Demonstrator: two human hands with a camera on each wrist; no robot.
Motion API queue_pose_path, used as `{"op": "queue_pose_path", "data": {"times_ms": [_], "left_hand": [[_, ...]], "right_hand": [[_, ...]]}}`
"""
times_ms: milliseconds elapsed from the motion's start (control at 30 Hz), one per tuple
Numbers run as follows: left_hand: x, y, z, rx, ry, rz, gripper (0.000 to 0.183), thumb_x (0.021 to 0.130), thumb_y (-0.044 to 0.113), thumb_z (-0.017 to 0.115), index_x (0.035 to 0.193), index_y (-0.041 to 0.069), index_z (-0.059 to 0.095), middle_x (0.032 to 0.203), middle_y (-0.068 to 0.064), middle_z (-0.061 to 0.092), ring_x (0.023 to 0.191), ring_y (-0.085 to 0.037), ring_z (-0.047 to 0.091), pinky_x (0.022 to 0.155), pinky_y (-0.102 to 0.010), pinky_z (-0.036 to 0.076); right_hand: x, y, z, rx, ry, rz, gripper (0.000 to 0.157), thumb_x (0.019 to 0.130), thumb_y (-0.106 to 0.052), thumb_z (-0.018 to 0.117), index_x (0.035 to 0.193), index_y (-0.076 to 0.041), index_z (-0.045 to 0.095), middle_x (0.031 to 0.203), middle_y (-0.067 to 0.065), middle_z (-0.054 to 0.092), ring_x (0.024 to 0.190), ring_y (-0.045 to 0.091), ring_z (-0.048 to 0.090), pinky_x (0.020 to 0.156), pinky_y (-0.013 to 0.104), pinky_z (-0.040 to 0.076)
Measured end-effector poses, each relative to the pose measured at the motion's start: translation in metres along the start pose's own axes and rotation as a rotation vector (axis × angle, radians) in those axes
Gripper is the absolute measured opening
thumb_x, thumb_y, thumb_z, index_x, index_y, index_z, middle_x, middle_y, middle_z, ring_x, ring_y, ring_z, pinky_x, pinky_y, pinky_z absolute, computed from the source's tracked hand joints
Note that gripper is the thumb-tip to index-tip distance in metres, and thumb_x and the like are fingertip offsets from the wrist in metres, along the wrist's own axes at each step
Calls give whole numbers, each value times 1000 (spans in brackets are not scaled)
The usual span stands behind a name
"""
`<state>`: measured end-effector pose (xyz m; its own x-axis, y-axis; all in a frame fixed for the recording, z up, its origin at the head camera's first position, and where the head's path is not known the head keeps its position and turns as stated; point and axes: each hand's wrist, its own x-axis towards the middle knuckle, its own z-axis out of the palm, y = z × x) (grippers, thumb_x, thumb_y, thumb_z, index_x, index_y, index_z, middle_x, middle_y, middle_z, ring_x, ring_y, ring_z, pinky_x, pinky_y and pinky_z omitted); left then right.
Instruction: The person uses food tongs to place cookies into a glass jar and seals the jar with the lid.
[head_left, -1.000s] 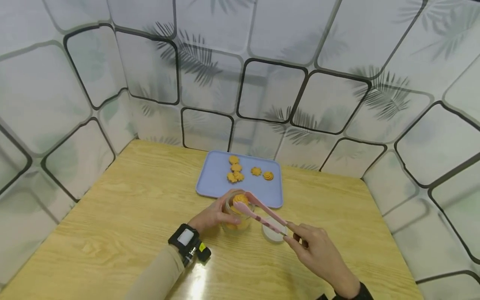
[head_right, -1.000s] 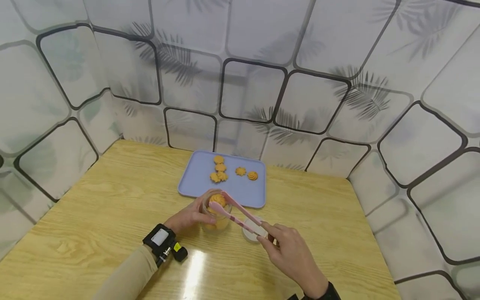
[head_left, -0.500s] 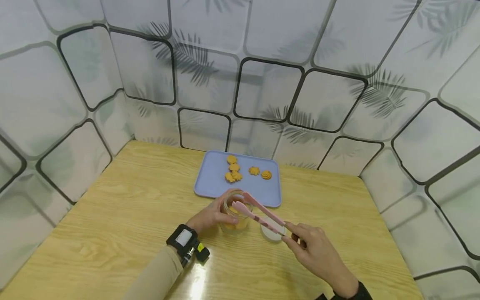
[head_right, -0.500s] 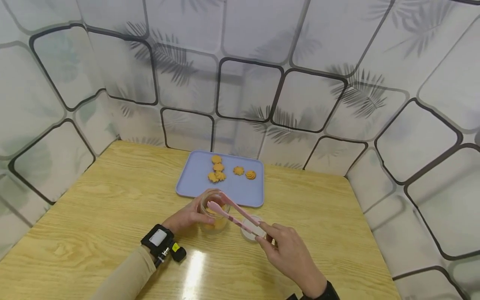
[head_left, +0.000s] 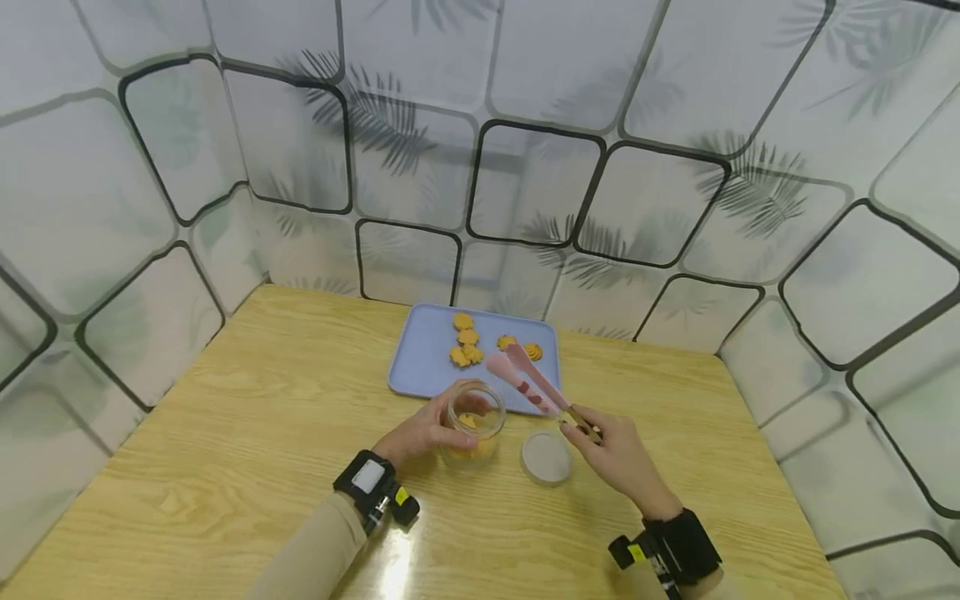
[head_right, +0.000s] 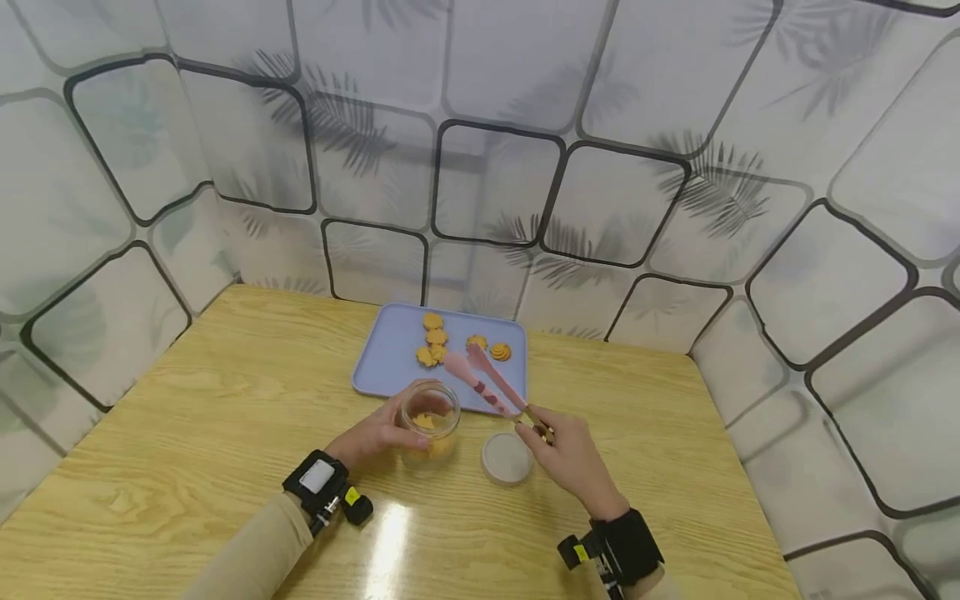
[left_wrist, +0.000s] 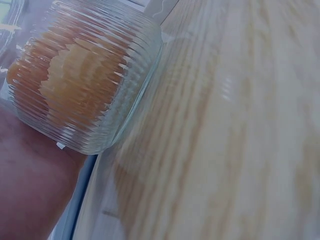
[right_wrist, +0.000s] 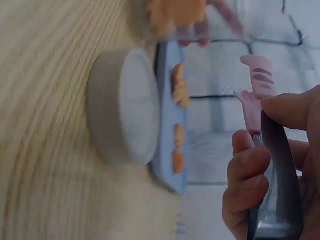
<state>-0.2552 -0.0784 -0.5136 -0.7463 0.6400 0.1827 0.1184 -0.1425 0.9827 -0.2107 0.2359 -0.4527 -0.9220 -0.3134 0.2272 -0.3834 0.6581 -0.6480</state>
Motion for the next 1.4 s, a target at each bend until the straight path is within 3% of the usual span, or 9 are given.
{"op": "queue_pose_path", "data": {"times_ms": [133, 267, 467, 667, 800, 1067, 1400], "left_hand": [[-4, -1, -2, -11, 18, 7, 74, 87, 12, 77, 151, 11, 41, 143, -28, 49, 136, -47, 40, 105, -36, 46], [-5, 0, -1, -10, 15, -14, 76, 87, 13, 77, 153, 12, 39, 144, -26, 48, 137, -44, 41, 106, -39, 46], [0, 2, 1, 20, 16, -16, 80, 86, 17, 78, 155, 13, 37, 144, -23, 50, 136, -34, 44, 108, -39, 43], [0, 2, 0, -1, 16, 0, 78, 86, 14, 78, 153, 12, 39, 143, -25, 50, 137, -42, 43, 111, -43, 40], [-1, 1, 1, -35, 12, -3, 78, 85, 12, 78, 152, 10, 39, 144, -28, 48, 137, -47, 41, 109, -39, 43], [1, -1, 2, -30, 16, -17, 77, 85, 12, 78, 152, 12, 39, 144, -27, 49, 137, -45, 43, 109, -38, 43], [-1, 1, 3, -45, 14, -12, 78, 86, 9, 76, 153, 6, 36, 143, -30, 47, 136, -50, 38, 99, -31, 51]], "right_hand": [[30, 18, 18, -90, -55, 58, 40, 100, -27, 66, 129, 1, 68, 73, 3, 56, 57, 7, 35, 55, 23, 31], [53, 28, 28, -164, -141, 68, 44, 101, -27, 64, 131, 4, 66, 66, -1, 56, 57, 9, 42, 57, 25, 34], [73, 30, 30, -199, -209, 100, 44, 100, -27, 63, 131, 3, 66, 61, -1, 55, 53, 10, 42, 50, 25, 30], [88, 32, 30, -286, -216, 55, 41, 99, -28, 65, 128, 0, 69, 74, 3, 66, 60, 11, 51, 54, 27, 38], [91, 33, 36, -287, -216, 45, 38, 98, -26, 64, 127, -1, 70, 78, 5, 69, 61, 11, 51, 54, 26, 37], [80, 31, 41, -244, -175, 74, 37, 102, -23, 60, 131, 0, 68, 63, 1, 48, 51, 10, 38, 51, 25, 30], [64, 29, 36, -196, -170, 81, 41, 103, -23, 60, 135, 2, 63, 55, -2, 40, 46, 8, 25, 47, 22, 24]]}}
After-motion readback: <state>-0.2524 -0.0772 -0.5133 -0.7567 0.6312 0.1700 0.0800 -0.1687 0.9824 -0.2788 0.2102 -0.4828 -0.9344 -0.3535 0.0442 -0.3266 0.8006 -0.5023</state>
